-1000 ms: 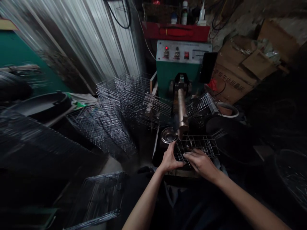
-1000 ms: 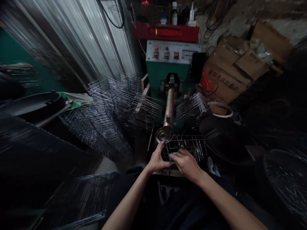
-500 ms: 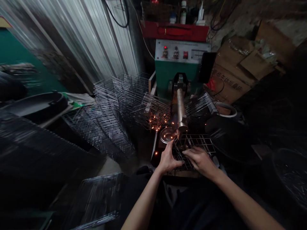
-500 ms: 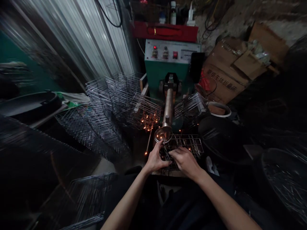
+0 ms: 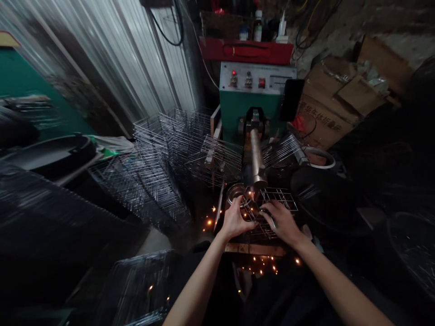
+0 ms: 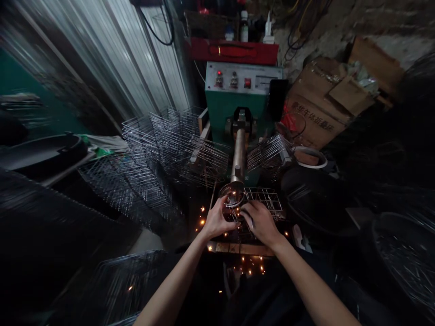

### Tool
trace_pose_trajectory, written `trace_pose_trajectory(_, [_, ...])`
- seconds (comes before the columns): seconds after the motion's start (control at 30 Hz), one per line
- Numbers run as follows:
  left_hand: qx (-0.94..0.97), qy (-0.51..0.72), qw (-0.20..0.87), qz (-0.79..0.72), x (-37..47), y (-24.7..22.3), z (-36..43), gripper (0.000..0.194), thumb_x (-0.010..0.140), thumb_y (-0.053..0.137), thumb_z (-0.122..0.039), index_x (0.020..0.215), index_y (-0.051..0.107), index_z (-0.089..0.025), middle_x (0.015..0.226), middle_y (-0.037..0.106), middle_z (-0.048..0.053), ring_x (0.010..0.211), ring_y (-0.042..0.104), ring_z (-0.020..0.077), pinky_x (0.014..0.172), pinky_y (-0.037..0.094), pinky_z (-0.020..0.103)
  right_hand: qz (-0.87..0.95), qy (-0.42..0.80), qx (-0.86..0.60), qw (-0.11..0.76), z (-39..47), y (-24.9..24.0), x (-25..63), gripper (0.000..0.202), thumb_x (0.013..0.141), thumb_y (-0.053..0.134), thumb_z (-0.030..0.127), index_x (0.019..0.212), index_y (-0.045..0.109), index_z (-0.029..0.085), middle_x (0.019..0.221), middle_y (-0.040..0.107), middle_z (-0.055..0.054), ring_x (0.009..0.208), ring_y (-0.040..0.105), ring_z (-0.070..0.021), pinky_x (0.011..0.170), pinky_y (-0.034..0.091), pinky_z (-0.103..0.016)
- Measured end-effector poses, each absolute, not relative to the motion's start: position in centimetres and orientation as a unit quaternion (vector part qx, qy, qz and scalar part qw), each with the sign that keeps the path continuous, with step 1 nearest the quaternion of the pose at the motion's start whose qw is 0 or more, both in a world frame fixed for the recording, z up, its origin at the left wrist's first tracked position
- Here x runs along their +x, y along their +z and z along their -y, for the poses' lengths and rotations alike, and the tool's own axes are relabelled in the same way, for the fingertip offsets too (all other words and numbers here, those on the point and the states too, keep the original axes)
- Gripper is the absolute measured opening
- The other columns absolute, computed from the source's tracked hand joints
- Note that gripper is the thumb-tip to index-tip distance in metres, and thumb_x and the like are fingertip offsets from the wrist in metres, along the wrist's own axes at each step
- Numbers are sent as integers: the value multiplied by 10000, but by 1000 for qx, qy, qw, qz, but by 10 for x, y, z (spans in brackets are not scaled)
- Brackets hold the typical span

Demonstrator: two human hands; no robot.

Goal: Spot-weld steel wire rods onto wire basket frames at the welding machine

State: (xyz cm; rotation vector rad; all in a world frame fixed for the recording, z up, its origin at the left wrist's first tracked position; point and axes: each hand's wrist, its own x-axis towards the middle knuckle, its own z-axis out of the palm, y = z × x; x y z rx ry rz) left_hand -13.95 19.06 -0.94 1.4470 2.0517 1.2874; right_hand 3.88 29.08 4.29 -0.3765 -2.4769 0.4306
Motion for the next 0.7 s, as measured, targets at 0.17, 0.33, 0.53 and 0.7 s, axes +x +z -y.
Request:
trace_pose_trajectory(0.17, [500, 465, 192, -704, -157, -19, -207, 1068, 481, 926, -386, 1426, 456, -216, 1380, 566, 122, 1271, 557, 366, 1066, 464, 505, 932, 86, -182, 302, -309, 41, 31, 147, 973, 599, 314, 918, 642, 185, 930, 619, -94, 897, 561, -259, 820, 479, -392])
trace_pose_trajectory(0.33, [519, 452, 193, -699, -177, -25, -220, 1113, 468, 932, -396, 1447, 433, -222, 1426, 542, 120, 1298, 541, 369, 1098, 442, 516, 938, 101, -185, 275, -323, 38, 25, 107, 963, 601, 245, 882, 649, 194, 913, 609, -77, 891, 559, -245, 845, 467, -377])
trace_pose_trajectory(0.53, [547, 413, 174, -707, -186, -19, -221, 1091, 508, 909, -413, 1454, 405, -211, 1442, 519, 121, 1337, 507, 359, 1119, 428, 500, 931, 113, -196, 287, -326, 37, 21, 117, 949, 623, 238, 839, 648, 203, 877, 603, -71, 884, 559, -250, 834, 468, -374])
trace_pose_trajectory(0.7, [564, 383, 144, -717, -187, -5, -225, 1098, 532, 886, -394, 1482, 368, -209, 1447, 501, 129, 1327, 513, 354, 1098, 453, 482, 925, 149, -187, 295, -327, 38, 17, 139, 956, 616, 251, 829, 652, 207, 866, 622, -67, 871, 566, -247, 794, 469, -369])
